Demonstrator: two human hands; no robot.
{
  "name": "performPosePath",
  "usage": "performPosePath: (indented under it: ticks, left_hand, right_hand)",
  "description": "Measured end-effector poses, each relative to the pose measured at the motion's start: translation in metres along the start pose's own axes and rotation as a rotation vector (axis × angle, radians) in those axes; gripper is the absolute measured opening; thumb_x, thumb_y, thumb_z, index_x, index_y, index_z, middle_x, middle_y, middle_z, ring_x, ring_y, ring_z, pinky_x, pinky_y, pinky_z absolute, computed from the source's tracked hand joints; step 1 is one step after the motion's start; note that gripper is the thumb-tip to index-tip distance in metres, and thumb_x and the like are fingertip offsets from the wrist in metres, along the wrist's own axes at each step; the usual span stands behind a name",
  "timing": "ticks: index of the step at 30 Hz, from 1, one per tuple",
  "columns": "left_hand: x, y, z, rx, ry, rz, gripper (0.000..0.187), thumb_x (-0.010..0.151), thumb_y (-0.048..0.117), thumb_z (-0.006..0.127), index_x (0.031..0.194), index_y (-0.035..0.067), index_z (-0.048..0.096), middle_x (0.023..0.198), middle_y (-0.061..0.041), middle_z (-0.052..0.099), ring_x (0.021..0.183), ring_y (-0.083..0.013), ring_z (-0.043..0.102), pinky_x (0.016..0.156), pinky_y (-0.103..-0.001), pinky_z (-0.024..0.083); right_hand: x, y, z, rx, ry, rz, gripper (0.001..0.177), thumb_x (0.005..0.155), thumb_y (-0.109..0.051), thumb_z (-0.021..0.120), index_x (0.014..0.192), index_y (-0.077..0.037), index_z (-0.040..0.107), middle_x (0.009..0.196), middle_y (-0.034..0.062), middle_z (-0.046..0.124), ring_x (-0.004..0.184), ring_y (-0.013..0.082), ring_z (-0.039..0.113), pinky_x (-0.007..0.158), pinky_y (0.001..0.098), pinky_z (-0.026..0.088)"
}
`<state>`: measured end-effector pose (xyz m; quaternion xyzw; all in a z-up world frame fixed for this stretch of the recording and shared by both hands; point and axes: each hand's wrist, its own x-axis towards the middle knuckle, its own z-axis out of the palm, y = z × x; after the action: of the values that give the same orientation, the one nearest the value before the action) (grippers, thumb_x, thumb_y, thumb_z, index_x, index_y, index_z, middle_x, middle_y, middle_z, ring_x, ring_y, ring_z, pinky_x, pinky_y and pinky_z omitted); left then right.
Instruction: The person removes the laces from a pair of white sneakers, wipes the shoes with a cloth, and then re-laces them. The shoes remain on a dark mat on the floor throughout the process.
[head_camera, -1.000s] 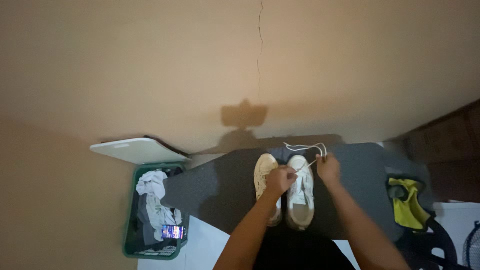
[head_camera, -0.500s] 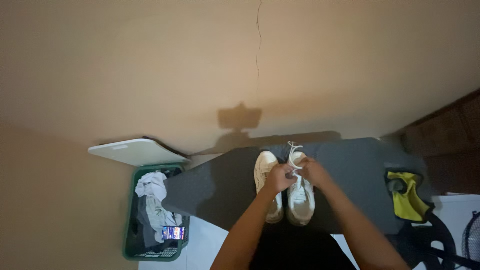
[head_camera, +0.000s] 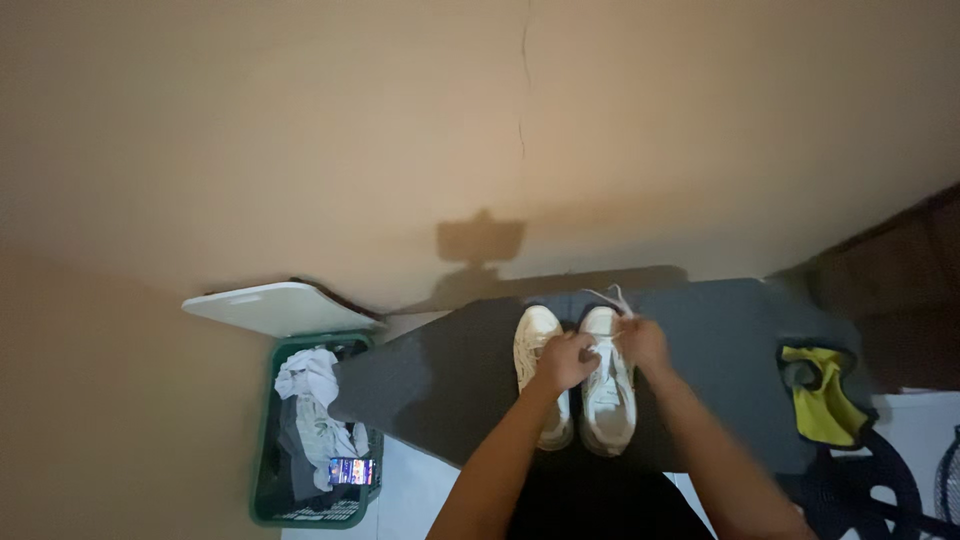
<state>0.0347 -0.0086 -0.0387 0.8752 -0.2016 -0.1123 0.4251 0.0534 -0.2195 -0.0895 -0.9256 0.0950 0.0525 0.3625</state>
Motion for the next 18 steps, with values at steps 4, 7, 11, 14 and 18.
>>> performPosePath:
  ticks: [4, 7, 11, 14, 18]
  left_hand:
    - [0.002, 0.009, 0.000, 0.114, -0.003, -0.040, 0.038, 0.083, 0.034, 0.078, 0.106, 0.005, 0.069, 0.097, -0.017, 0.071, 0.093, -0.0343, 0.067, 0.086, -0.047, 0.050]
    - [0.002, 0.011, -0.001, 0.130, -0.103, -0.157, 0.044, 0.084, 0.036, 0.076, 0.112, 0.004, 0.067, 0.105, -0.019, 0.069, 0.101, -0.0362, 0.065, 0.091, -0.048, 0.047]
    - [0.001, 0.007, 0.009, 0.244, 0.018, -0.001, 0.042, 0.084, 0.036, 0.074, 0.113, 0.006, 0.069, 0.112, -0.019, 0.069, 0.108, -0.0365, 0.063, 0.097, -0.051, 0.042]
    - [0.004, 0.007, 0.029, 0.110, 0.072, 0.039, 0.034, 0.100, 0.036, 0.062, 0.121, 0.010, 0.072, 0.123, -0.016, 0.072, 0.113, -0.0348, 0.065, 0.102, -0.047, 0.047]
    - [0.020, 0.018, 0.060, -0.856, -0.278, -0.382, 0.053, 0.114, 0.044, 0.034, 0.138, 0.007, 0.063, 0.134, -0.016, 0.069, 0.113, -0.0219, 0.064, 0.094, -0.038, 0.048]
  right_hand:
    - [-0.003, 0.007, -0.028, 0.558, 0.260, 0.421, 0.024, 0.098, -0.007, 0.056, 0.116, -0.003, 0.070, 0.098, 0.0153, 0.076, 0.080, 0.0223, 0.072, 0.068, 0.0390, 0.060]
    - [0.006, 0.009, -0.058, 0.616, 0.384, 0.427, 0.026, 0.109, -0.020, 0.052, 0.116, -0.001, 0.069, 0.096, 0.0125, 0.073, 0.082, 0.0190, 0.070, 0.073, 0.0367, 0.055]
    - [0.009, 0.007, -0.104, 0.768, 0.039, 0.396, 0.023, 0.104, -0.016, 0.054, 0.111, 0.002, 0.067, 0.086, 0.0118, 0.071, 0.075, 0.0208, 0.071, 0.068, 0.0371, 0.056]
    - [-0.016, -0.010, -0.116, 0.938, -0.264, 0.332, 0.023, 0.103, -0.020, 0.053, 0.116, -0.005, 0.065, 0.074, 0.0043, 0.060, 0.061, 0.0167, 0.059, 0.056, 0.0354, 0.050]
    - [-0.065, -0.022, -0.112, 0.556, -0.413, 0.436, 0.042, 0.109, -0.037, 0.041, 0.121, -0.008, 0.068, 0.069, 0.0049, 0.057, 0.055, 0.0172, 0.048, 0.051, 0.0337, 0.042]
